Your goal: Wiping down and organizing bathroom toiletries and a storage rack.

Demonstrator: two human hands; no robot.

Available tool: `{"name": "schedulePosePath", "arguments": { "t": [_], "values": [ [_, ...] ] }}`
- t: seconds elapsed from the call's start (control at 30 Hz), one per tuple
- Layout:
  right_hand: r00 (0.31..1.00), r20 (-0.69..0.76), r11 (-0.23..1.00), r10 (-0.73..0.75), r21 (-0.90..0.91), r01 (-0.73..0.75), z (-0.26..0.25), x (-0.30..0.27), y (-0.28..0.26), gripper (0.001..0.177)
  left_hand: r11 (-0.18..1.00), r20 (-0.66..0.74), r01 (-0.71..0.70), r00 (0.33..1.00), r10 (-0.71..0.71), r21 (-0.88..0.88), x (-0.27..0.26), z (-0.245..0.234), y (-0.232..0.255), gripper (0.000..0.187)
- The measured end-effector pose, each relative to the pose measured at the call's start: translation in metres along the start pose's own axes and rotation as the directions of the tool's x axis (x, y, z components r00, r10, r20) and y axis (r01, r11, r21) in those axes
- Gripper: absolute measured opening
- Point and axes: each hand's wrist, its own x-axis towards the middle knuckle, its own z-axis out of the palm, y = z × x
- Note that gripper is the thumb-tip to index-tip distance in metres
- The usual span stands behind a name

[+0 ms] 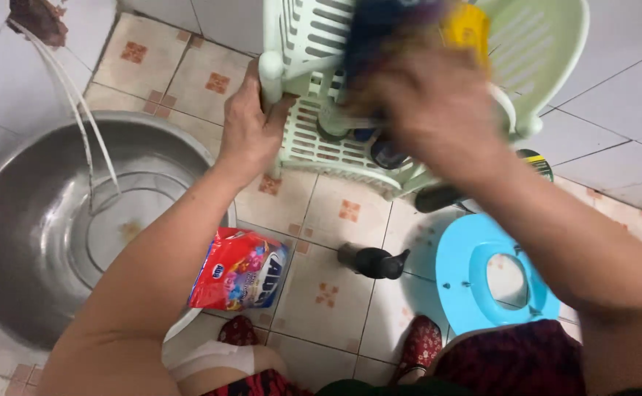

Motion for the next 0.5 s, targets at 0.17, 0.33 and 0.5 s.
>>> {"name": "schedulePosePath", "arguments": {
  "t": [0.17,0.33,0.5],
  "values": [
    [0.965,0.146,0.976,0.216,-0.045,-0.212,0.008,-0.13,0.046,0.014,0.987,0.008,0.059,0.998,-0.061,0.151,0.0,0.004,-0.02,0.022],
    [0.908,0.185,0.923,0.376,0.009,-0.385,0.047,-0.152,0.037,0.047,0.999,0.034,-0.033,0.999,0.033,-0.011,0.002,-0.001,-0.011,0.026],
    [0.979,0.123,0.956,0.16,0.229,-0.185,-0.007,0.027,0.009,0.016,0.999,0.048,0.043,0.998,-0.044,0.008,0.003,-0.003,0.01,0.034]
  ]
}}
